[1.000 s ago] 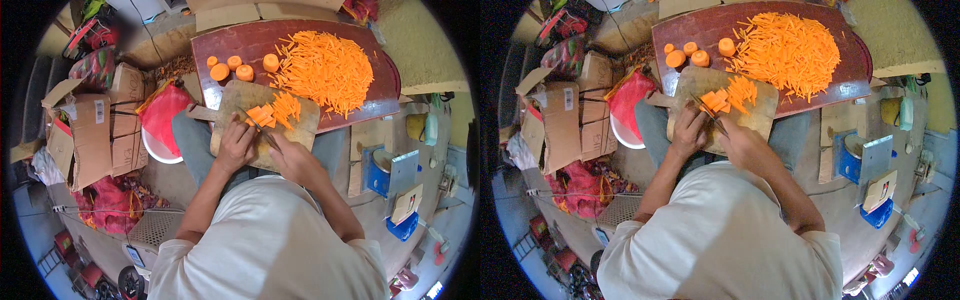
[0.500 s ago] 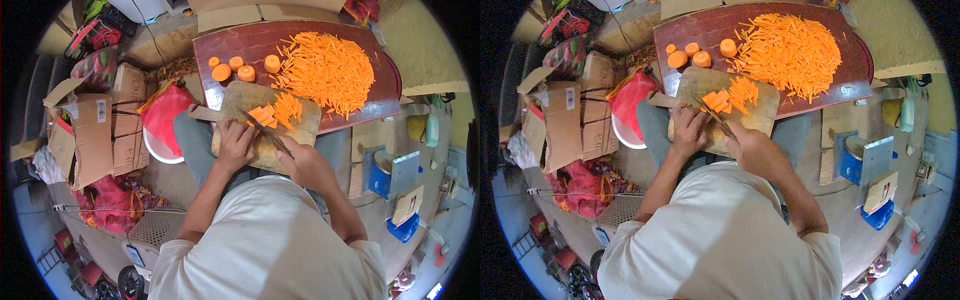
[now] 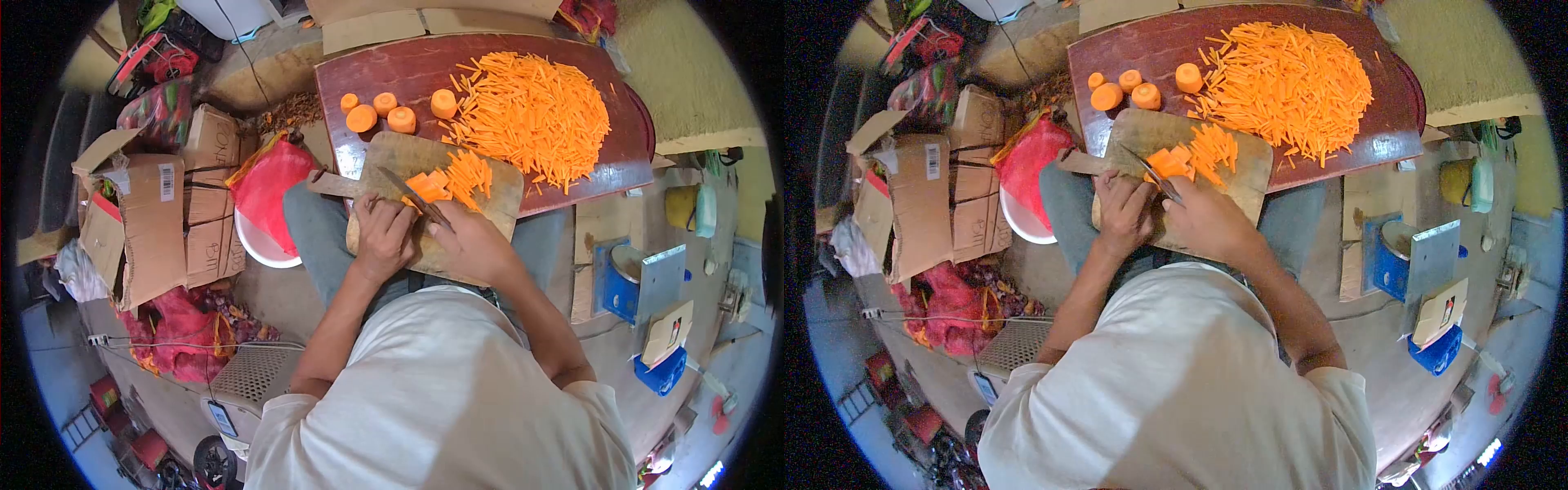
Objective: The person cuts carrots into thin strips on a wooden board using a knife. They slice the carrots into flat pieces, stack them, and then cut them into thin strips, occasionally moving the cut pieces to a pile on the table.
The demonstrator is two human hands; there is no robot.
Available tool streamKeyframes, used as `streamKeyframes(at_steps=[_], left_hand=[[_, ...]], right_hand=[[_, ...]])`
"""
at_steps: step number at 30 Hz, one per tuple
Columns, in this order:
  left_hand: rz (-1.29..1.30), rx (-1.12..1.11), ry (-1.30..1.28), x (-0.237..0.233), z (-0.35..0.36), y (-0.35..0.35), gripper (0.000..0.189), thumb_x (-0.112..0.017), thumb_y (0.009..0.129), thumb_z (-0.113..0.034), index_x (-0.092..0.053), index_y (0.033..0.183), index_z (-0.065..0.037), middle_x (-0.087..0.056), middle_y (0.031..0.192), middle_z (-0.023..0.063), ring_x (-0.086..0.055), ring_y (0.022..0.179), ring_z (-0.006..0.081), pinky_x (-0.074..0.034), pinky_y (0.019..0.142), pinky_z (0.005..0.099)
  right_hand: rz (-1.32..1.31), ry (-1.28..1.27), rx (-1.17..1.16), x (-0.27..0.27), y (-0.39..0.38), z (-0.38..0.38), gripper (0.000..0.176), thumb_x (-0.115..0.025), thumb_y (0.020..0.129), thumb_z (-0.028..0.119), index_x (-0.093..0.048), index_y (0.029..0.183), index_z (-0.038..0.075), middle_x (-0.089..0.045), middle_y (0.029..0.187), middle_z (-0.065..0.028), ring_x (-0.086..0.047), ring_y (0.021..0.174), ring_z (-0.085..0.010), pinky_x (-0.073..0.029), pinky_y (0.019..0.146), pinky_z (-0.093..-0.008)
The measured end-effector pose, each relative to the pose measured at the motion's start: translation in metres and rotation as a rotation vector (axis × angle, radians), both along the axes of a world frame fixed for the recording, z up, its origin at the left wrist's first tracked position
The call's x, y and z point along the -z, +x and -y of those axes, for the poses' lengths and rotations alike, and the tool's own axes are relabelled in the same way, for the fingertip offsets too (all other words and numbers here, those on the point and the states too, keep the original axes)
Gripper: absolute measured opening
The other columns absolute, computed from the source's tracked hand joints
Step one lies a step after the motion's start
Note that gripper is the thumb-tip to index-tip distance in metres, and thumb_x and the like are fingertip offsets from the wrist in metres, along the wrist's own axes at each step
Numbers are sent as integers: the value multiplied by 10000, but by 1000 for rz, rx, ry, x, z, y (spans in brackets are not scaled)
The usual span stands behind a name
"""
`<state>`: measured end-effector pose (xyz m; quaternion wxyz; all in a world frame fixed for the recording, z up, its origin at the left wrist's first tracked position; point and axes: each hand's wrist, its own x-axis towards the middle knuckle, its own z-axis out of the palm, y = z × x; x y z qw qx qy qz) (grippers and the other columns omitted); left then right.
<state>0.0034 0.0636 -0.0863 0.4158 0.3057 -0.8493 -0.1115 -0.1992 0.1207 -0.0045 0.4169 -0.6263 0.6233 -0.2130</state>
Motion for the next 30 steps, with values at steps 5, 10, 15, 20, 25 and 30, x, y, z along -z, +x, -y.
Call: streamKeyframes(at_steps=[5, 10, 15, 20, 25, 30], left_hand=[[24, -5, 6, 5, 1, 3, 381, -784, 724, 5, -734, 1100, -19, -666, 956, 103, -664, 881, 289, -434, 1081, 606], [29, -12, 21, -2, -2, 4, 382, -785, 712, 6, -740, 1090, -22, -673, 954, 96, -664, 870, 286, -435, 1073, 597], [4, -22, 5, -4, 0, 0, 373, -787, 714, 6, -741, 1083, -20, -681, 958, 88, -665, 868, 280, -435, 1028, 566], [-1, -23, -12, -6, 0, 1, 341, -792, 734, 15, -742, 1070, -19, -680, 944, 88, -667, 868, 275, -438, 1016, 565], [-15, -21, 2, -5, 0, 1, 328, -804, 736, 12, -746, 1057, -22, -681, 926, 87, -671, 852, 272, -444, 1029, 568], [-8, -13, 12, -3, 0, 3, 328, -806, 740, 3, -749, 1062, -21, -680, 918, 87, -671, 843, 272, -442, 1035, 574]], right_hand=[[31, 40, 7, -43, -8, -22, 349, -612, 1081, 251, -552, 1341, 25, -717, 956, -358, -707, 952, -567, -528, 813, -669], [-25, 52, -14, -42, -4, -28, 359, -613, 1081, 234, -544, 1338, -6, -717, 1004, -368, -705, 985, -563, -531, 833, -667], [-104, 83, -44, -11, 12, -4, 349, -609, 1083, 245, -554, 1322, -3, -719, 1041, -369, -705, 981, -568, -541, 836, -661], [18, 50, 2, -15, -2, -4, 340, -611, 1079, 248, -569, 1324, 17, -722, 980, -357, -698, 967, -579, -540, 822, -654], [-4, -17, 3, -35, -7, -29, 361, -628, 1076, 223, -568, 1361, 10, -721, 940, -322, -699, 933, -562, -536, 788, -618], [-34, 64, -23, -50, -8, -34, 381, -650, 1073, 172, -564, 1400, -6, -713, 962, -300, -700, 929, -531, -533, 761, -557]])
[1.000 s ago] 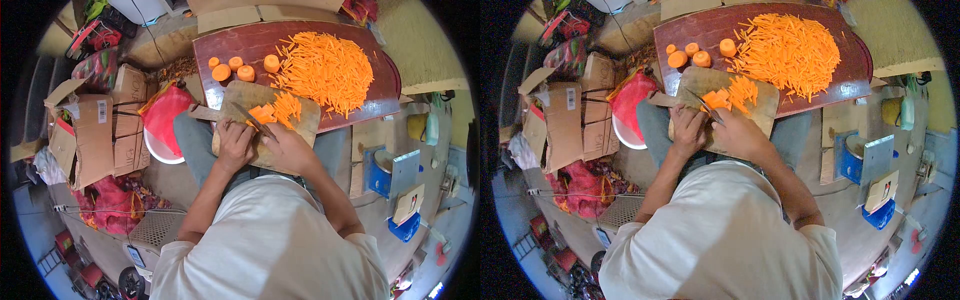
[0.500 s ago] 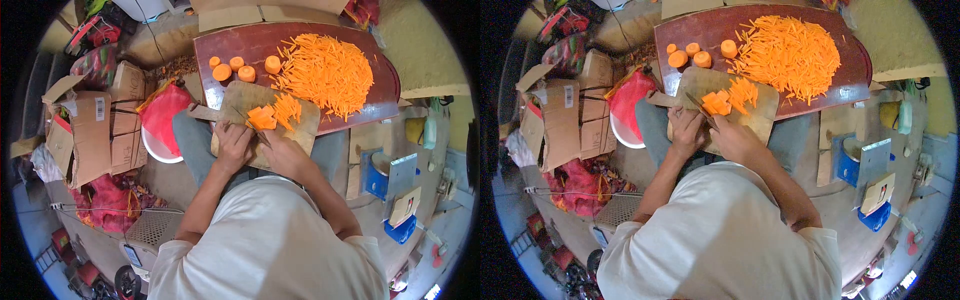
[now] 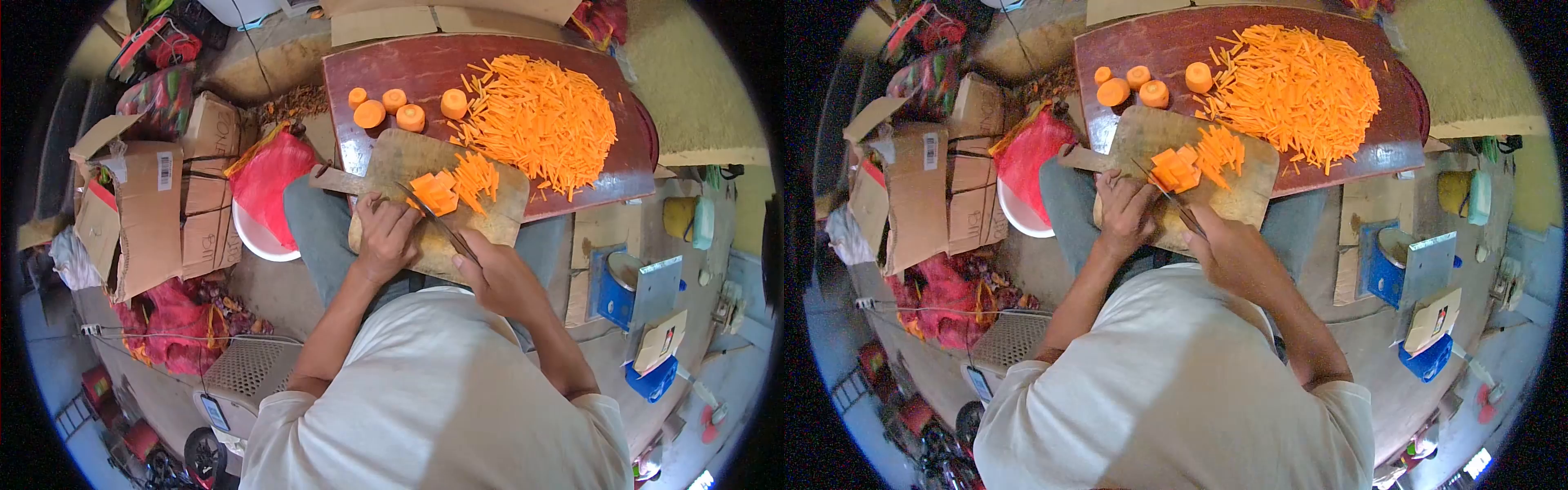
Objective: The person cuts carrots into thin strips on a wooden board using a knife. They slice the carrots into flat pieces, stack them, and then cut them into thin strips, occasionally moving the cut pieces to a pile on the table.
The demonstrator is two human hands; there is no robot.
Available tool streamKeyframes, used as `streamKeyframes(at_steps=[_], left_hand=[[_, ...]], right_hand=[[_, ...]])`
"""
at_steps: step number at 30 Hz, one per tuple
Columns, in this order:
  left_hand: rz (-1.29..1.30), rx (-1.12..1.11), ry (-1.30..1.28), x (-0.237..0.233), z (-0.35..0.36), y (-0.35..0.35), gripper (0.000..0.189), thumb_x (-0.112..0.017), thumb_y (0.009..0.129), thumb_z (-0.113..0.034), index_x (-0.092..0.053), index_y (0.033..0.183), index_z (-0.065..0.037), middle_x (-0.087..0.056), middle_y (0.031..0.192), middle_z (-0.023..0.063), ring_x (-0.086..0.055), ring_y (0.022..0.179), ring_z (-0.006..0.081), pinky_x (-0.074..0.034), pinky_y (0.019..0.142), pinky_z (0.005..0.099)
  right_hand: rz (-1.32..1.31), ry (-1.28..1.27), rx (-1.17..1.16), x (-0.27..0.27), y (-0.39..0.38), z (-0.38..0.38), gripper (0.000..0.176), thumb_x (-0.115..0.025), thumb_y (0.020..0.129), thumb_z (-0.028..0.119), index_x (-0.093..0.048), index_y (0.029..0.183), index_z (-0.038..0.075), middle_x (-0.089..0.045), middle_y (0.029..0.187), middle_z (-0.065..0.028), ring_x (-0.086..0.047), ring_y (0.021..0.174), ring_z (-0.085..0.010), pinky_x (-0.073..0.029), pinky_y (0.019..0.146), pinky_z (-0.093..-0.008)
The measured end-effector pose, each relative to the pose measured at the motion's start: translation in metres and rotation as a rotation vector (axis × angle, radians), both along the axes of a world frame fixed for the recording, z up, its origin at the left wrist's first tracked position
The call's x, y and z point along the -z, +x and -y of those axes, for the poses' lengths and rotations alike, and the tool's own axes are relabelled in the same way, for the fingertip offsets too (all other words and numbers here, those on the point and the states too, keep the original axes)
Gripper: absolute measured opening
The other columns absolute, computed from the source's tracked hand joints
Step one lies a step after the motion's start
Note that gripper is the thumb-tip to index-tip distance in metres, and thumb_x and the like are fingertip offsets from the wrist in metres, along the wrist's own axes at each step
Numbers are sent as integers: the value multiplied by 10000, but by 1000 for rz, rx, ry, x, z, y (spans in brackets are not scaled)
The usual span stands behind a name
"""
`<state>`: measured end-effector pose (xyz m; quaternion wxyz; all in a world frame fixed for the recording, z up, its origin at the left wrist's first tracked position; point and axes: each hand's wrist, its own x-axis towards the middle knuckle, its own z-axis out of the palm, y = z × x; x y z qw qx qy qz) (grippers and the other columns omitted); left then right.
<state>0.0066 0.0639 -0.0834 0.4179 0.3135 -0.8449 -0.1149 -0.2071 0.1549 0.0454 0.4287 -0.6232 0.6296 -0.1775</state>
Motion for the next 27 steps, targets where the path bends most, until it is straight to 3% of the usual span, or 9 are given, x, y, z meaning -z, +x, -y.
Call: streamKeyframes(at_steps=[6, 9, 12, 14, 18, 21, 24, 27], left_hand=[[-12, -4, -4, 2, 1, 0, 333, -803, 734, 3, -748, 1062, -18, -681, 921, 89, -664, 839, 278, -444, 1012, 565], [-20, -5, 2, -2, -1, -2, 326, -793, 725, 10, -748, 1046, -17, -679, 917, 91, -658, 834, 279, -447, 987, 549], [-41, -7, 1, -1, 1, -3, 313, -781, 721, 17, -747, 1031, -14, -675, 911, 96, -655, 828, 279, -449, 965, 534], [-45, -1, -1, 1, 4, -3, 314, -773, 718, 22, -746, 1029, -9, -672, 911, 99, -654, 830, 281, -451, 958, 528], [-31, -1, -1, -3, 1, -2, 349, -763, 698, 25, -745, 1046, 0, -664, 917, 98, -651, 845, 285, -453, 957, 528], [-16, 6, 5, -1, 1, 1, 387, -758, 678, 24, -747, 1064, 2, -657, 920, 97, -645, 851, 288, -453, 961, 533], [-17, 15, 12, 0, 1, 0, 406, -755, 669, 26, -750, 1074, 2, -654, 916, 95, -641, 844, 290, -456, 966, 540], [-16, 10, 17, -2, 0, 2, 397, -754, 675, 34, -750, 1071, 0, -654, 909, 94, -641, 835, 289, -461, 968, 545]], right_hand=[[-36, 36, -11, 1, 1, 2, 369, -635, 1079, 200, -568, 1379, -4, -713, 989, -324, -685, 948, -555, -531, 795, -577], [24, -82, -2, 40, 11, 15, 364, -633, 1075, 208, -574, 1367, -2, -708, 1018, -340, -674, 963, -566, -531, 811, -585], [-21, 106, 2, 37, 17, 40, 364, -637, 1068, 198, -580, 1364, -6, -705, 1044, -347, -668, 973, -568, -534, 823, -579], [44, -34, -10, 46, 15, 39, 362, -635, 1069, 192, -584, 1363, -13, -707, 1039, -337, -674, 969, -558, -536, 827, -567], [146, -103, 44, 22, 8, 26, 411, -625, 1081, 263, -580, 1378, -18, -722, 989, -354, -703, 951, -575, -538, 815, -640], [101, -87, 35, 13, 0, 14, 428, -639, 1071, 245, -581, 1417, 1, -718, 943, -358, -703, 921, -577, -539, 806, -640], [86, -54, 23, 15, -3, 9, 442, -646, 1064, 229, -580, 1444, 12, -712, 899, -362, -706, 905, -576, -542, 805, -635], [55, 18, 20, 12, -2, 10, 349, -633, 1075, 161, -598, 1374, -15, -717, 1029, -313, -709, 972, -514, -550, 822, -515]])
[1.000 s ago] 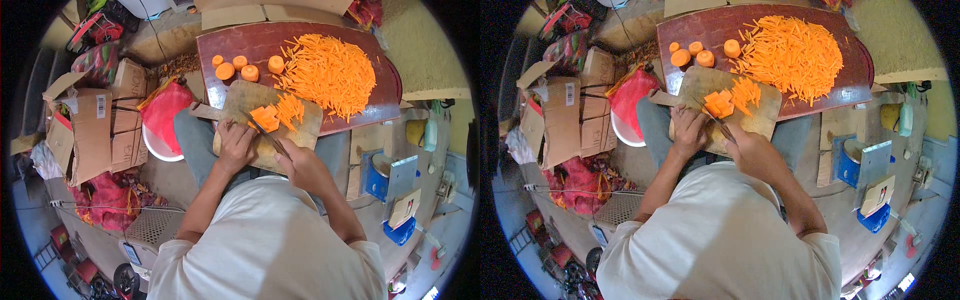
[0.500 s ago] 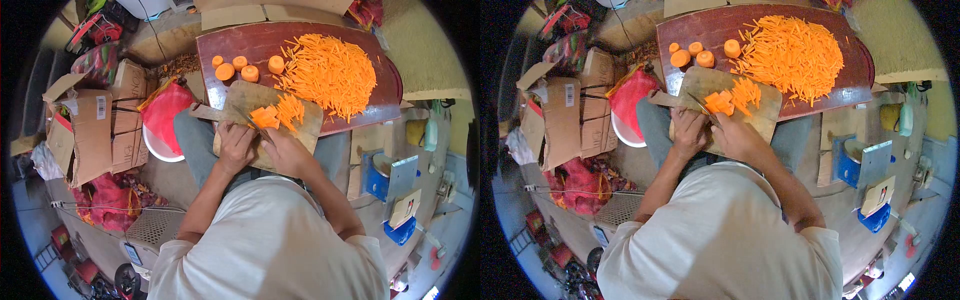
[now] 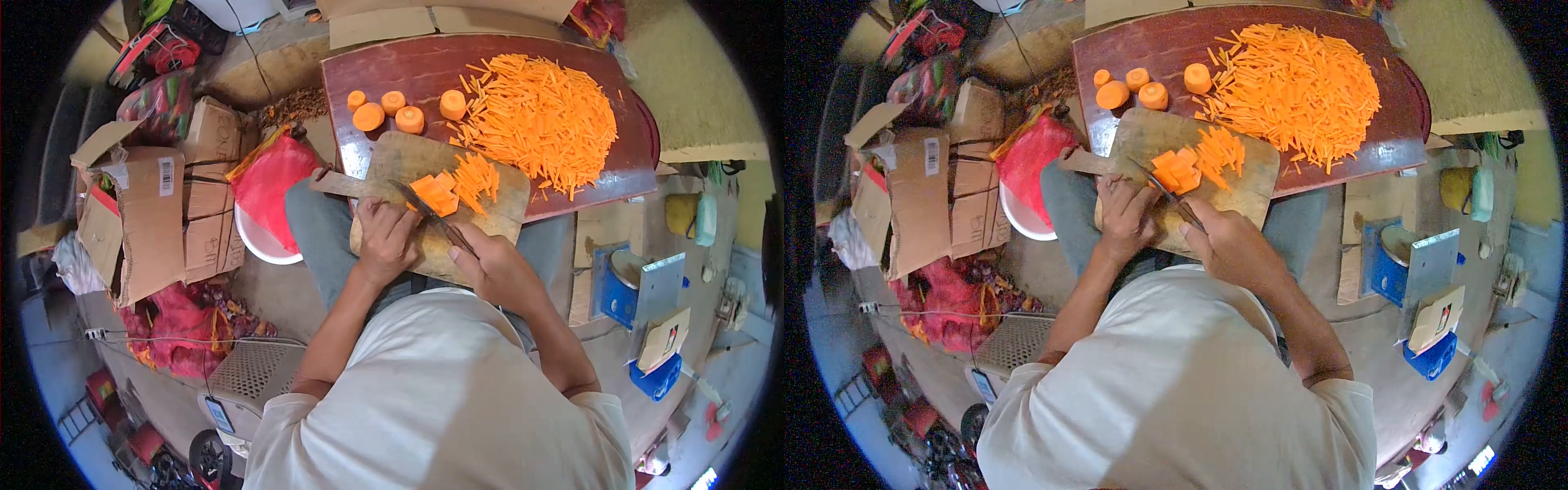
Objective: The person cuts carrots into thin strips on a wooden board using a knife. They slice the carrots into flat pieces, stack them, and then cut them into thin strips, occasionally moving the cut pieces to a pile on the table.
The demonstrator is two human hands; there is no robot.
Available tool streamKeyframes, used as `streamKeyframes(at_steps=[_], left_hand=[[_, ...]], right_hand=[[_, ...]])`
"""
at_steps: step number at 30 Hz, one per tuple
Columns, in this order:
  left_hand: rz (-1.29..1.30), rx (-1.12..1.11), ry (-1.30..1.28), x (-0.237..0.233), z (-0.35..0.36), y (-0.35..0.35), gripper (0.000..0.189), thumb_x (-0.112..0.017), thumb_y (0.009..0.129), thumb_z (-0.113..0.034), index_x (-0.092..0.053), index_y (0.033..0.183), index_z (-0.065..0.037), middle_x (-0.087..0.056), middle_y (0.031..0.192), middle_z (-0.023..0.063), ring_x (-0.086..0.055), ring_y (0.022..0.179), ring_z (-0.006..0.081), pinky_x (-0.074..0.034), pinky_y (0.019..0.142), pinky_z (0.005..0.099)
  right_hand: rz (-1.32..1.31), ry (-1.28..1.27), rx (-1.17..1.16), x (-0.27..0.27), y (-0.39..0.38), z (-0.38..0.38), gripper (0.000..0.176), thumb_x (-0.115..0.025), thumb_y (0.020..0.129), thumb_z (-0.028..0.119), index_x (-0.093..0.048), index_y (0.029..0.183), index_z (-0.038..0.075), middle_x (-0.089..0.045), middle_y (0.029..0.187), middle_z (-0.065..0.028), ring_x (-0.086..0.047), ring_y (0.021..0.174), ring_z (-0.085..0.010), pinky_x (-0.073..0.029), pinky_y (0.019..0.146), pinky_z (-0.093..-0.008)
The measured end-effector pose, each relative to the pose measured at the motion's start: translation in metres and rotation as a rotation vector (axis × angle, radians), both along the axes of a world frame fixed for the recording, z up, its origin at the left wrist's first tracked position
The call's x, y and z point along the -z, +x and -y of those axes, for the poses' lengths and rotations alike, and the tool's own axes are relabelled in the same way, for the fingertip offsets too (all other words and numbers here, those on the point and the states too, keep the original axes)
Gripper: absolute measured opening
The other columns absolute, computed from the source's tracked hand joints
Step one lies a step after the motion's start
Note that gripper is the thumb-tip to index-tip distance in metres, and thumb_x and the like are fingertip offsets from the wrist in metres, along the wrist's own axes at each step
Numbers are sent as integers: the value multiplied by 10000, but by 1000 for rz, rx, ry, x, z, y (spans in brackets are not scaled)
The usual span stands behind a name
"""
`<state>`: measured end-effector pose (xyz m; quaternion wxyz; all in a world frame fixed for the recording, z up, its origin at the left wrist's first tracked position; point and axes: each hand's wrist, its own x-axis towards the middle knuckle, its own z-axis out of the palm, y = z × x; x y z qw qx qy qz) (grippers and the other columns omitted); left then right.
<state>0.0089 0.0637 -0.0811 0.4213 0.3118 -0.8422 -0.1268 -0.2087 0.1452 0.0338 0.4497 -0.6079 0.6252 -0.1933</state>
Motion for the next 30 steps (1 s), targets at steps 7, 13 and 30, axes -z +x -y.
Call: streamKeyframes(at_steps=[7, 13, 30], left_hand=[[-37, -24, -21, 5, 1, -7, 322, -781, 725, 29, -746, 1043, -6, -660, 888, 90, -650, 823, 279, -468, 963, 544], [-36, -37, -6, 1, 1, -5, 232, -801, 758, 36, -742, 976, -14, -681, 898, 95, -660, 830, 283, -472, 945, 524], [-165, -49, 69, -6, 3, -8, 199, -848, 742, 42, -750, 903, -21, -676, 831, 96, -646, 747, 285, -490, 886, 479]], right_hand=[[22, -83, -3, 28, 7, 7, 385, -629, 1066, 181, -587, 1403, 0, -718, 1009, -333, -694, 963, -554, -548, 825, -567], [76, -43, 12, 34, 5, 15, 436, -622, 1058, 243, -578, 1430, 20, -725, 987, -347, -712, 971, -554, -553, 828, -615], [1, -168, -21, 6, 0, -14, 397, -676, 1054, 235, -614, 1351, -21, -750, 1019, -315, -741, 939, -517, -581, 803, -593]])
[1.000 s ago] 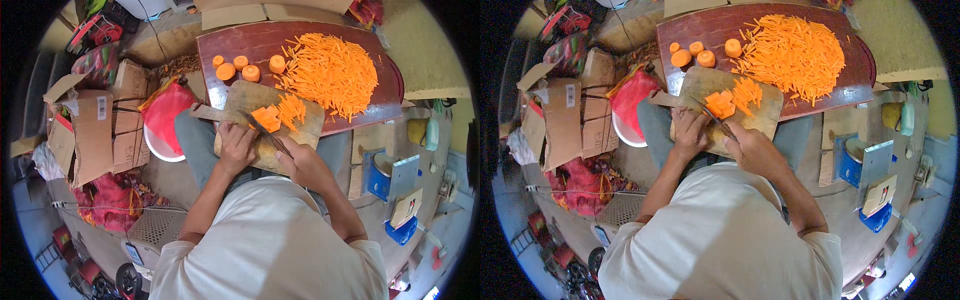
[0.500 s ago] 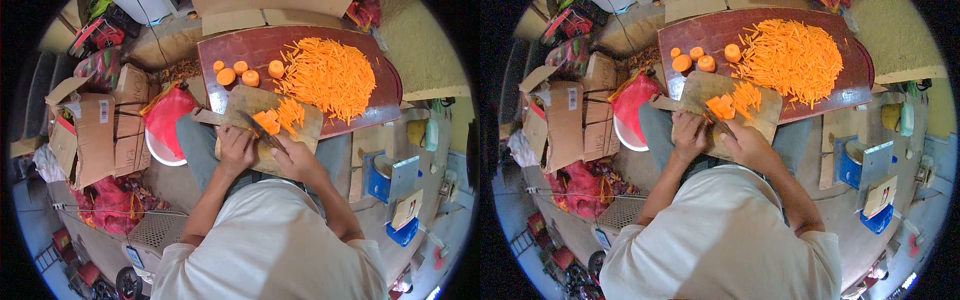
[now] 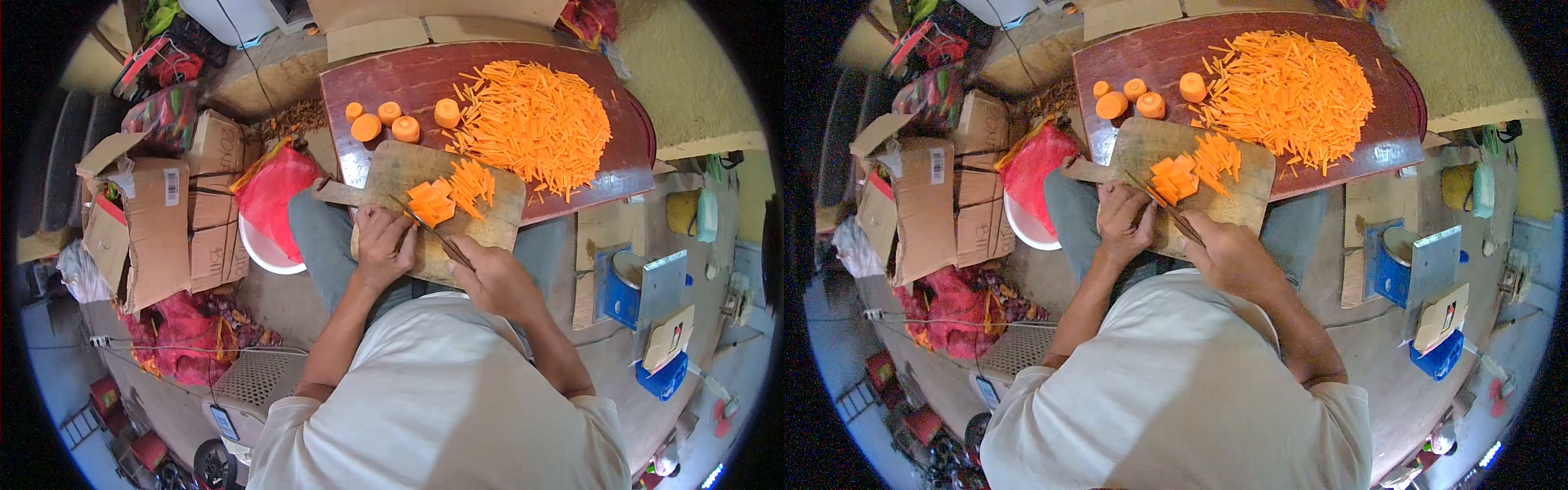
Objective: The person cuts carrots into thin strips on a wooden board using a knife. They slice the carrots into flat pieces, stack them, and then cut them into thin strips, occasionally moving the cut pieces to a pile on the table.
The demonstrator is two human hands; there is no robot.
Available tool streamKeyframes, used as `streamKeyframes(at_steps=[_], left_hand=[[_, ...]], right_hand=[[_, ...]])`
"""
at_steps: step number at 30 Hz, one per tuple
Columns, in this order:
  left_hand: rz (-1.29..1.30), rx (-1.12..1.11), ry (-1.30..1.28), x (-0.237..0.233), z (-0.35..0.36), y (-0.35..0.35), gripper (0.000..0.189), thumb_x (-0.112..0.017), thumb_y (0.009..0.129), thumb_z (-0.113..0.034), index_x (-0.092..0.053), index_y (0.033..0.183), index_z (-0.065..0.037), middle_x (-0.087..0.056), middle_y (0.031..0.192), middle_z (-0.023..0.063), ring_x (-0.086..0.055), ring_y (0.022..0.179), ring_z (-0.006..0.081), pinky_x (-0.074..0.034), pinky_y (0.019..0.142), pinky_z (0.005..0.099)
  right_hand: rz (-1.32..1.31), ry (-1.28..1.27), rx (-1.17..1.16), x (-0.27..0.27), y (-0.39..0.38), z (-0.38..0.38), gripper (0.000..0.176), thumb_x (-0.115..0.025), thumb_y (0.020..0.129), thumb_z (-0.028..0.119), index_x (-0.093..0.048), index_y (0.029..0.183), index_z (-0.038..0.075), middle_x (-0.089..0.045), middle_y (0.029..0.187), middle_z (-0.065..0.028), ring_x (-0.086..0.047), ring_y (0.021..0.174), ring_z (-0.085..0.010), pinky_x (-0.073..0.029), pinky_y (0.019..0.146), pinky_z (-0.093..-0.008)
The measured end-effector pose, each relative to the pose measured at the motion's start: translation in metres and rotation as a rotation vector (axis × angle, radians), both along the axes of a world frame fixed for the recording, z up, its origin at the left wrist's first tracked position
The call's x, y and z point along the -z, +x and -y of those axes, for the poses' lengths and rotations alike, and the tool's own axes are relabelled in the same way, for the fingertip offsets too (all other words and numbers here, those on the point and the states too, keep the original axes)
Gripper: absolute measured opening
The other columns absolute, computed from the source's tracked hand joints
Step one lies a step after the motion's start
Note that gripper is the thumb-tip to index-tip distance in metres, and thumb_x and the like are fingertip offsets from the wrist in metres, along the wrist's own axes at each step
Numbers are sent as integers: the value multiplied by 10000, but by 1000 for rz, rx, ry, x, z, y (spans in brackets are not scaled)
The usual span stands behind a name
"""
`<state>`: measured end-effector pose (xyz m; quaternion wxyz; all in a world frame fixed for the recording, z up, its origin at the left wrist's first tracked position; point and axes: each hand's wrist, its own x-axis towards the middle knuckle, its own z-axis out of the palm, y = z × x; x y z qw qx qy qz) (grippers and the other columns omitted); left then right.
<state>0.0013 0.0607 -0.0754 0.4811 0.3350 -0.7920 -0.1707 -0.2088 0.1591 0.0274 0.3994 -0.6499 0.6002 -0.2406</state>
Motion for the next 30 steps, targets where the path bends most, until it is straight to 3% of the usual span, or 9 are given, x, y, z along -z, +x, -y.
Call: streamKeyframes(at_steps=[9, 12, 15, 18, 21, 23, 27, 30], left_hand=[[0, 0, -13, 5, -1, 1, 188, -841, 735, 50, -751, 885, -19, -667, 809, 97, -644, 737, 284, -490, 882, 475], [-19, -17, 9, 9, -2, 3, 179, -841, 747, 39, -753, 891, -20, -685, 825, 104, -653, 759, 296, -485, 894, 461], [-18, -30, 64, 9, -1, 2, 175, -845, 768, 21, -762, 914, -28, -701, 841, 115, -667, 802, 326, -489, 880, 457], [48, -33, 114, 8, -3, 2, 202, -861, 794, -43, -773, 976, -35, -711, 902, 122, -667, 873, 340, -477, 897, 460], [157, -16, 154, 12, -1, 2, 324, -883, 808, -145, -775, 1097, -46, -706, 1049, 142, -647, 991, 347, -448, 957, 472], [239, -16, 164, 11, -2, 0, 454, -895, 811, -225, -756, 1210, -58, -685, 1169, 168, -627, 1083, 358, -430, 993, 488], [398, -31, 122, -7, -1, -9, 686, -888, 829, -372, -676, 1411, -77, -622, 1321, 192, -586, 1205, 360, -393, 1013, 522], [487, -23, 99, -11, 0, -18, 764, -845, 861, -479, -630, 1482, -87, -588, 1366, 191, -566, 1220, 361, -378, 998, 533]], right_hand=[[-125, 188, -24, 12, 14, 15, 310, -625, 1076, 259, -559, 1215, -10, -724, 974, -342, -706, 952, -566, -551, 821, -642], [-154, 221, -37, 18, 15, 24, 349, -654, 1062, 238, -587, 1321, 15, -714, 1053, -354, -663, 1018, -579, -519, 832, -628], [-75, 61, -16, 15, 14, 23, 356, -662, 1059, 223, -601, 1329, 0, -702, 1002, -338, -708, 912, -526, -556, 810, -569], [168, 60, 75, 8, 7, 17, 424, -629, 1071, 216, -606, 1421, -21, -723, 1018, -309, -754, 949, -448, -585, 862, -507], [242, 57, 216, 19, -7, 8, 407, -654, 1064, 173, -631, 1411, -38, -699, 946, -181, -695, 838, -243, -577, 815, -405], [379, 64, 308, 31, -16, -1, 395, -661, 1067, 164, -645, 1410, -31, -660, 924, -97, -627, 828, -165, -556, 777, -348], [548, 105, 414, 36, -30, -23, 387, -615, 1115, 129, -612, 1461, -46, -703, 965, -30, -485, 604, -6, -410, 504, -220], [603, 102, 478, 33, -35, -35, 435, -616, 1104, 86, -559, 1509, -62, -720, 1076, -54, -511, 616, -12, -418, 493, -215]])
